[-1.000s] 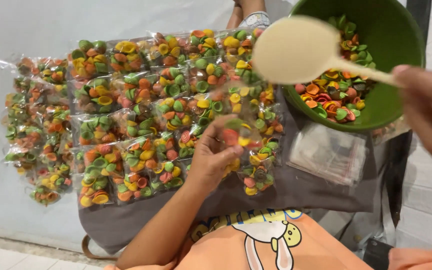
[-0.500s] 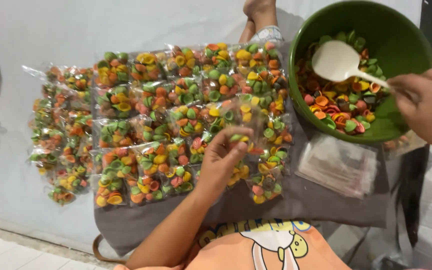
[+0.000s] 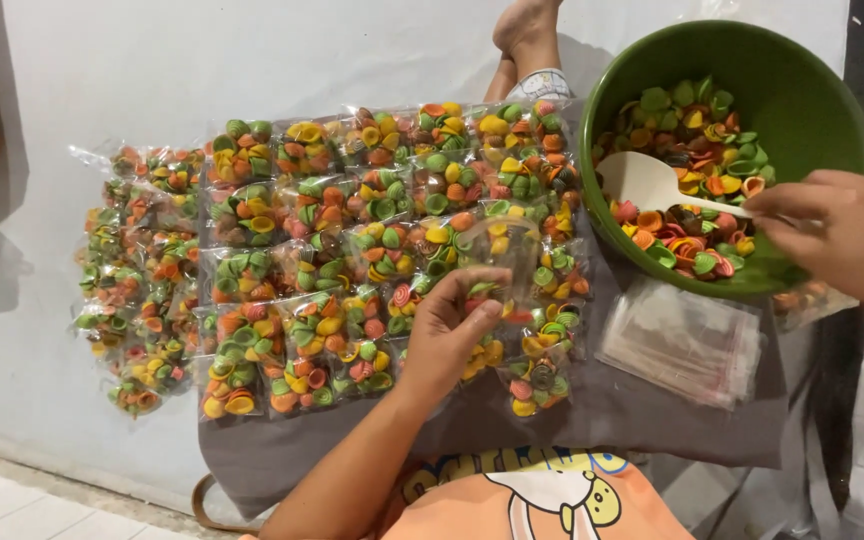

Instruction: Filling small plastic bags with colorful snacks from a large bowl using a spoon and organizing them on a mat.

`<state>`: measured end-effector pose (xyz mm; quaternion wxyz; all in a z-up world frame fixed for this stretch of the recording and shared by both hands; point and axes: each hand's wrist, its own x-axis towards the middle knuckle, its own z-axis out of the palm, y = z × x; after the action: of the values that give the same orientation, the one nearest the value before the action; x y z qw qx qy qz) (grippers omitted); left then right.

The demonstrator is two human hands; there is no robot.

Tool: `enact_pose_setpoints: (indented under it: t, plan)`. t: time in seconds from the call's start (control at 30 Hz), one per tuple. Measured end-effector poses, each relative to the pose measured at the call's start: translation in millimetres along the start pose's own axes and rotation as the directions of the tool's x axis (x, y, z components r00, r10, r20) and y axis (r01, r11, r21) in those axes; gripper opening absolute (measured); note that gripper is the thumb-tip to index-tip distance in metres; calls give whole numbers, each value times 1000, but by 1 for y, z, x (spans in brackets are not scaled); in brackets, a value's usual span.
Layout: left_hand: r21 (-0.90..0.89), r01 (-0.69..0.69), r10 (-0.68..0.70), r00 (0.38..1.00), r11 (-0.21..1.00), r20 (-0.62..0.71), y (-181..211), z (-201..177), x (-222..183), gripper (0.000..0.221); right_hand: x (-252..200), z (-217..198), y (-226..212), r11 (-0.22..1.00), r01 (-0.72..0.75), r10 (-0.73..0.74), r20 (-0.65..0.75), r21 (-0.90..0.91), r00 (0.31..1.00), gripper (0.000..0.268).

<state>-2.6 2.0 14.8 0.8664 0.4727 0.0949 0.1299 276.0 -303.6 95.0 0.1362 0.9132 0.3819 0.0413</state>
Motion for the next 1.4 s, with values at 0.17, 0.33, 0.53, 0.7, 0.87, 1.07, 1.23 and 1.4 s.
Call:
enact_pose_setpoints:
  t: [0.17, 0.33, 0.53, 0.7, 0.87, 1.07, 1.23, 1.4]
  plan:
    - [-53, 1, -3, 1000, 999, -29, -7, -5, 1, 30, 0, 8, 12, 970, -43, 49, -23, 239, 999, 17]
    - [-114, 3, -7, 999, 993, -32, -12, -8, 0, 23, -5, 22, 29, 912, -53, 76, -42, 406, 996, 22]
    - [-93, 16, -18, 999, 996, -26, -8, -6, 0, 23, -3, 22, 35, 883, -66, 58, 32, 465, 998, 21]
    - [-10, 24, -24, 1000, 1000, 2, -1, -2, 1, 26, -8, 27, 40, 876, -62, 71, 0, 479, 997, 21]
    - [-8, 60, -59, 998, 998, 26, 2, -1, 0, 35, -15, 35, 50, 881, -40, 59, -26, 471, 998, 20]
    - [-23, 62, -60, 995, 998, 80, -1, 1, 0, 47, -24, 22, 47, 821, -33, 94, -78, 570, 993, 23]
    - [-59, 137, -135, 991, 989, 24, 2, 3, 0, 47, -19, 10, 40, 938, -11, 56, -120, 346, 991, 22]
    - [-44, 161, -160, 987, 986, 16, 4, 5, 0, 51, -8, -7, 9, 915, -85, 20, -168, -393, 986, 16]
